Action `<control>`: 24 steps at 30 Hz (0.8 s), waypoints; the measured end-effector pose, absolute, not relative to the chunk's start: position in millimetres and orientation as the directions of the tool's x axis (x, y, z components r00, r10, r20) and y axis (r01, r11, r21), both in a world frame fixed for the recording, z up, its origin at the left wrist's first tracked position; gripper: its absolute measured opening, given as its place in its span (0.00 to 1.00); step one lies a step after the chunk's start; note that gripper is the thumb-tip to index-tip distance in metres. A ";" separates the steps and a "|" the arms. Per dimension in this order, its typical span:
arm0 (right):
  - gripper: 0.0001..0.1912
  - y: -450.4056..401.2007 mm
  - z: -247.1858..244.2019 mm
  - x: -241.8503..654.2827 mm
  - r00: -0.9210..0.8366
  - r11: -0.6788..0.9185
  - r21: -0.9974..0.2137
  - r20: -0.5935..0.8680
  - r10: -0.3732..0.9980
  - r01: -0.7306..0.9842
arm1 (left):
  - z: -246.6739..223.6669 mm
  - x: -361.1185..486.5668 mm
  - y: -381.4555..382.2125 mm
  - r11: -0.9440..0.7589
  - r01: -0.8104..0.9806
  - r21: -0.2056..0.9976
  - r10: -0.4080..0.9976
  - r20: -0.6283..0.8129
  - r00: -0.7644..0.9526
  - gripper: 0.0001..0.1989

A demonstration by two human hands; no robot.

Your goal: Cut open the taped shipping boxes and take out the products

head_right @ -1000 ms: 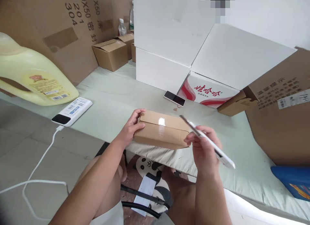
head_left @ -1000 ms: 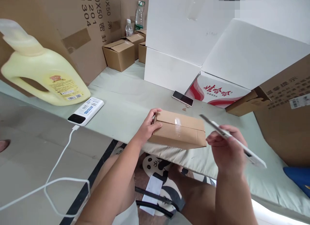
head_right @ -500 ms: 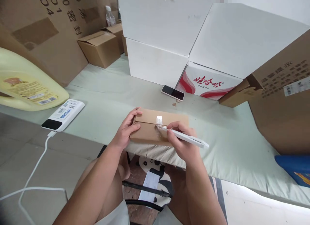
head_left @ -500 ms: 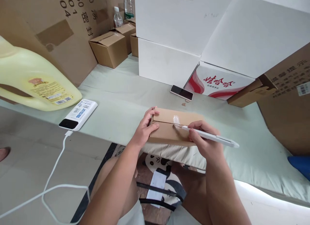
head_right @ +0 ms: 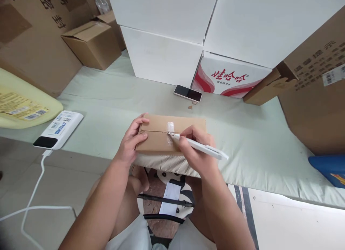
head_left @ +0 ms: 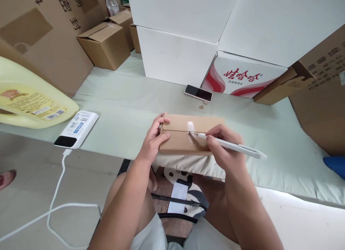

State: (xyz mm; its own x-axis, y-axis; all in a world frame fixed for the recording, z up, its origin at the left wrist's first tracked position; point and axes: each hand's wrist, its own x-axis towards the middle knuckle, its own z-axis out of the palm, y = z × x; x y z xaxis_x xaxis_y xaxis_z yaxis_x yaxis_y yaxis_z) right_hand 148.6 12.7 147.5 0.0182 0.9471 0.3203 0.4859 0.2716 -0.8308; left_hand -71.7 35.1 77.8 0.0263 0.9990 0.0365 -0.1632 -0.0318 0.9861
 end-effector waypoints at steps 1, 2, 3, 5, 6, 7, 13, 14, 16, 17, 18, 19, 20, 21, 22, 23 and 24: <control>0.07 13.2 146.5 147.3 0.075 0.260 -0.843 0.332 0.940 0.471 | 78.0 -71.5 35.4 -0.027 -0.165 0.986 0.999 0.031 0.023 0.21; 0.07 13.5 145.5 146.2 0.118 0.254 -0.850 0.343 0.932 0.461 | 78.3 -71.4 35.6 -0.023 -0.166 0.986 0.999 0.027 0.021 0.21; 0.07 13.5 144.5 145.7 0.141 0.252 -0.853 0.349 0.927 0.457 | 78.8 -71.3 35.6 -0.019 -0.169 0.985 1.000 0.023 0.018 0.21; 0.07 12.3 142.3 147.8 0.134 0.252 -0.856 0.345 0.929 0.452 | 80.1 -71.5 35.2 -0.012 -0.174 0.985 1.000 0.015 0.015 0.21; 0.06 11.0 141.0 150.7 0.130 0.259 -0.862 0.345 0.930 0.436 | 80.7 -71.7 34.9 -0.008 -0.177 0.984 1.000 0.011 0.015 0.21; 0.06 9.2 139.6 155.2 0.141 0.269 -0.874 0.350 0.926 0.405 | 81.2 -72.0 34.6 -0.004 -0.180 0.984 1.000 0.007 0.016 0.22; 0.05 -3.5 136.5 186.0 0.308 0.328 -0.938 0.348 0.886 0.114 | 80.9 -72.8 34.4 -0.017 -0.180 0.984 0.999 0.023 0.030 0.25; 0.05 -4.9 138.5 185.9 0.282 0.298 -0.943 0.329 0.901 0.147 | 80.6 -72.3 34.6 -0.019 -0.174 0.985 0.999 0.025 0.031 0.26; 0.04 -5.6 144.2 179.5 0.193 0.246 -0.931 0.303 0.933 0.271 | 80.1 -71.0 34.7 -0.020 -0.164 0.986 0.999 0.025 0.030 0.25; 0.05 -4.9 147.5 174.2 0.141 0.245 -0.913 0.303 0.942 0.326 | 79.7 -70.3 34.8 -0.022 -0.160 0.987 0.999 0.027 0.029 0.25; 0.06 -3.5 150.6 168.3 0.090 0.257 -0.895 0.309 0.947 0.364 | 79.3 -69.7 34.8 -0.026 -0.157 0.987 0.999 0.031 0.029 0.24; 0.07 -1.5 153.4 162.6 0.042 0.277 -0.880 0.316 0.948 0.387 | 78.8 -69.2 34.8 -0.032 -0.157 0.987 0.999 0.037 0.028 0.24; 0.08 0.7 155.4 157.8 0.001 0.295 -0.868 0.323 0.946 0.400 | 78.1 -68.9 34.9 -0.038 -0.157 0.987 0.999 0.043 0.028 0.24; 0.08 3.0 156.6 154.1 -0.029 0.307 -0.858 0.325 0.945 0.412 | 77.3 -68.9 34.9 -0.042 -0.158 0.986 0.998 0.048 0.030 0.24; 0.09 5.0 157.0 151.7 -0.049 0.309 -0.850 0.319 0.947 0.427 | 76.5 -69.1 35.0 -0.045 -0.158 0.986 0.998 0.051 0.032 0.23; 0.08 6.7 156.6 150.6 -0.062 0.302 -0.843 0.308 0.949 0.444 | 75.7 -69.5 35.0 -0.046 -0.156 0.987 0.998 0.052 0.035 0.23; 0.08 7.9 155.8 150.4 -0.068 0.296 -0.838 0.299 0.952 0.459 | 75.1 -69.9 35.1 -0.049 -0.151 0.987 0.998 0.055 0.039 0.23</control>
State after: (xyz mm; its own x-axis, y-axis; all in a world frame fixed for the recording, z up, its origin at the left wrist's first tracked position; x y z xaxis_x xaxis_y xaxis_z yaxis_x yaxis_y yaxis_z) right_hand 150.4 7.9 155.8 -0.0681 0.9518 0.2989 0.4586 0.2960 -0.8379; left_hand -69.9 35.1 75.1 0.0391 0.9977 0.0552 -0.1512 -0.0487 0.9873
